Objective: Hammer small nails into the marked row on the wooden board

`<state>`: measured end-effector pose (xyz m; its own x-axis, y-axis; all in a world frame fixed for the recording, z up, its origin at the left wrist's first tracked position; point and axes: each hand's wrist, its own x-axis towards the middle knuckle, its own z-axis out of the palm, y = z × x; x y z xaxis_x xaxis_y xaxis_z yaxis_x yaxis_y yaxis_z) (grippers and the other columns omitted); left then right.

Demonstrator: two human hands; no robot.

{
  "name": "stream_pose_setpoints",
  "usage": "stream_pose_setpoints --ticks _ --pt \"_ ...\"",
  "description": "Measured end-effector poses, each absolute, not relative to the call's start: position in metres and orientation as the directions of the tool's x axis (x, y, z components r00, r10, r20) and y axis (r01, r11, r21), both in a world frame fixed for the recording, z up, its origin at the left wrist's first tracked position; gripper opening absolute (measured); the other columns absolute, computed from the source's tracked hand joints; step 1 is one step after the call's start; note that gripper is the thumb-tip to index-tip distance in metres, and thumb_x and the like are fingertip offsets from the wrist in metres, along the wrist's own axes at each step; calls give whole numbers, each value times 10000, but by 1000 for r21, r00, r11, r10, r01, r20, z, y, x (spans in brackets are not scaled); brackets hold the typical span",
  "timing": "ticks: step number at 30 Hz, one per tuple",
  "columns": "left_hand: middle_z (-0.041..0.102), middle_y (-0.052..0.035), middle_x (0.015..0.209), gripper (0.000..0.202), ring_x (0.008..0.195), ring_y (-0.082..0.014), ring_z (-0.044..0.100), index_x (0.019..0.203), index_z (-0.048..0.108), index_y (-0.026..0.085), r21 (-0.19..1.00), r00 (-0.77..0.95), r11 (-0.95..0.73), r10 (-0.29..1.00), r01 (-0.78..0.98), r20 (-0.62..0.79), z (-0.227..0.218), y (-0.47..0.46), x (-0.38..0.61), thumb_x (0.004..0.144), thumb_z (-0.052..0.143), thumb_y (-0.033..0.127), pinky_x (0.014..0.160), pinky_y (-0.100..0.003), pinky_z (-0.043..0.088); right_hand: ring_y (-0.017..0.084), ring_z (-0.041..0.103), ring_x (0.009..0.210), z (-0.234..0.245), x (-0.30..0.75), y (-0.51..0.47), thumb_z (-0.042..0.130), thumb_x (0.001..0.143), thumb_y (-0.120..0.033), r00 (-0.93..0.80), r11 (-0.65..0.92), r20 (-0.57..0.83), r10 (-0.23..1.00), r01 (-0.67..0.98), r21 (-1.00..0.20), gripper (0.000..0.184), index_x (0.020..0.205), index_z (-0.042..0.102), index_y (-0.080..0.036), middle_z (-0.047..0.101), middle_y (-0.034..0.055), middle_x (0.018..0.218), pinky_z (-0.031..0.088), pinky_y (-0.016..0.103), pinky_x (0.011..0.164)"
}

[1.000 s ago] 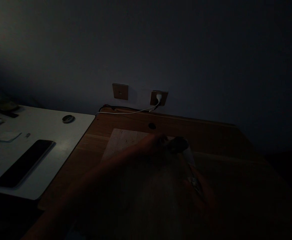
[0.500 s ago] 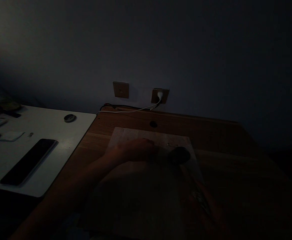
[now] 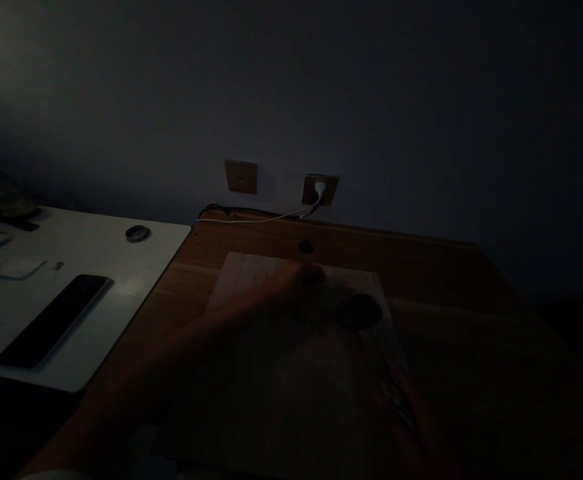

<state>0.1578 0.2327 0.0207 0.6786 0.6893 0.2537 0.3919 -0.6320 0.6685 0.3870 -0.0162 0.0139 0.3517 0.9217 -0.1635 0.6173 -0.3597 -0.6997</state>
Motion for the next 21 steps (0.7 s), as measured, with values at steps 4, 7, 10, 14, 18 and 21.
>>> stream_pose_setpoints --ticks 4,7,10,14,18,21 --pt "748 -60 1029 188 944 -180 699 1030 725 169 665 672 -644 685 379 280 14 230 162 886 617 112 862 -284 519 369 486 1422 19 376 -13 519 869 -687 410 -432 -217 886 558 -709 691 1420 581 -274 570 96 1510 342 595 1195" --pt "743 -56 1025 202 912 -167 701 1040 717 171 681 652 -622 706 386 277 13 226 161 889 599 108 842 -272 526 340 497 1418 23 374 -12 454 919 -651 402 -388 -167 900 568 -726 670 1450 553 -254 562 97 1518 351 546 1201" --pt "746 -49 1017 206 911 -165 701 1028 714 173 697 630 -605 724 385 281 13 225 160 885 588 96 850 -274 529 331 545 1377 27 379 -11 514 902 -628 344 -381 -201 917 609 -696 630 1420 592 -278 604 76 1482 414 506 1167" --pt "757 -43 1000 217 905 -165 706 1005 718 173 718 609 -576 746 391 268 14 224 160 861 593 70 844 -272 532 336 565 1354 28 380 -12 579 876 -590 364 -339 -119 924 635 -694 578 1395 617 -338 679 33 1386 426 487 1163" --pt "762 -48 980 220 886 -165 708 996 725 161 720 599 -567 756 399 263 15 223 161 844 605 56 828 -268 530 336 551 1365 28 371 -13 514 910 -606 402 -350 -97 910 624 -699 577 1392 613 -304 672 57 1393 431 489 1156" --pt "762 -48 988 216 882 -163 707 1008 726 162 722 602 -572 751 389 271 15 222 160 847 616 68 827 -268 530 328 531 1385 30 367 -14 489 922 -615 386 -338 -103 917 613 -714 601 1408 584 -276 614 81 1466 393 501 1182"
